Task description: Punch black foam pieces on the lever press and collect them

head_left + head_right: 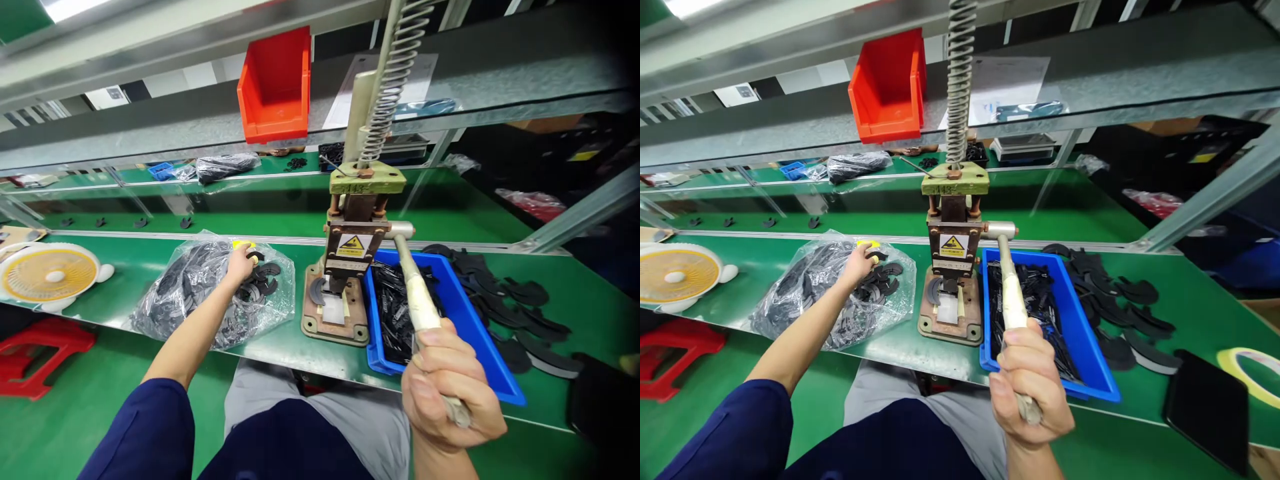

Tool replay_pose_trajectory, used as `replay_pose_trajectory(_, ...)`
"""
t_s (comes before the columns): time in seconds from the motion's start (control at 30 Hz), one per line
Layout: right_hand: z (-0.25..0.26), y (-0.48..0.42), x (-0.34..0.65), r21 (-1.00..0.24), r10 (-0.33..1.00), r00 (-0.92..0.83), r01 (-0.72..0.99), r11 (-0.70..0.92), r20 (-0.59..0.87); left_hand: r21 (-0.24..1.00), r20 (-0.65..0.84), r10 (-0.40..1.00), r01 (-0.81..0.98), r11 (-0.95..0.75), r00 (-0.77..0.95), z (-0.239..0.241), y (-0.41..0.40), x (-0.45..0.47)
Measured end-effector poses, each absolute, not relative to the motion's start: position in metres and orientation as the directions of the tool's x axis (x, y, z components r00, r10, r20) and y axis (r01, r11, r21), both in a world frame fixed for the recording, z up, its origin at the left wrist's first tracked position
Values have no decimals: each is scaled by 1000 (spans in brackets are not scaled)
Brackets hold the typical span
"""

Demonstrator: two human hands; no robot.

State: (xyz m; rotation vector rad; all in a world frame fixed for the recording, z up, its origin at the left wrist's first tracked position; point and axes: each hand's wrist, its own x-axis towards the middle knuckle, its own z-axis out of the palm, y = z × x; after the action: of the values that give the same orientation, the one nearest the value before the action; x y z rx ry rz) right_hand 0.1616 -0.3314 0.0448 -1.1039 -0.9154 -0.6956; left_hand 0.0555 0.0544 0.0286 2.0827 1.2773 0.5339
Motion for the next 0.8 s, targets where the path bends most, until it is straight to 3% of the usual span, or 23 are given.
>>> replay_pose_trajectory(0.03, 45, -330, 163, -408, -37, 439, 860, 307, 897, 827, -67, 909, 533, -181, 412, 30, 51, 51)
replay_pose_trajectory(0.1, 45, -327, 164, -359, -69, 395, 886, 294, 916, 949, -230, 878, 297, 106, 420, 32, 40, 41)
replay_pose_trajectory(0.23, 45, -319, 167, -327, -170, 386, 898, 295, 907, 932, -327, 763, 60, 356, 558, 36, 13, 28)
replay_pose_trajectory(0.43, 43, -318, 165, -341, -165, 398, 894, 290, 903, 896, -380, 610, 113, 430, 695, 38, -20, 42)
replay_pose_trajectory(0.6, 47, -322, 161, -370, -116, 409, 892, 259, 905, 916, -342, 574, 128, 380, 744, 32, -44, 75)
replay_pose_trajectory(0.8, 49, -323, 159, -368, -77, 397, 895, 251, 914, 908, -415, 519, 303, 289, 747, 25, -60, 105)
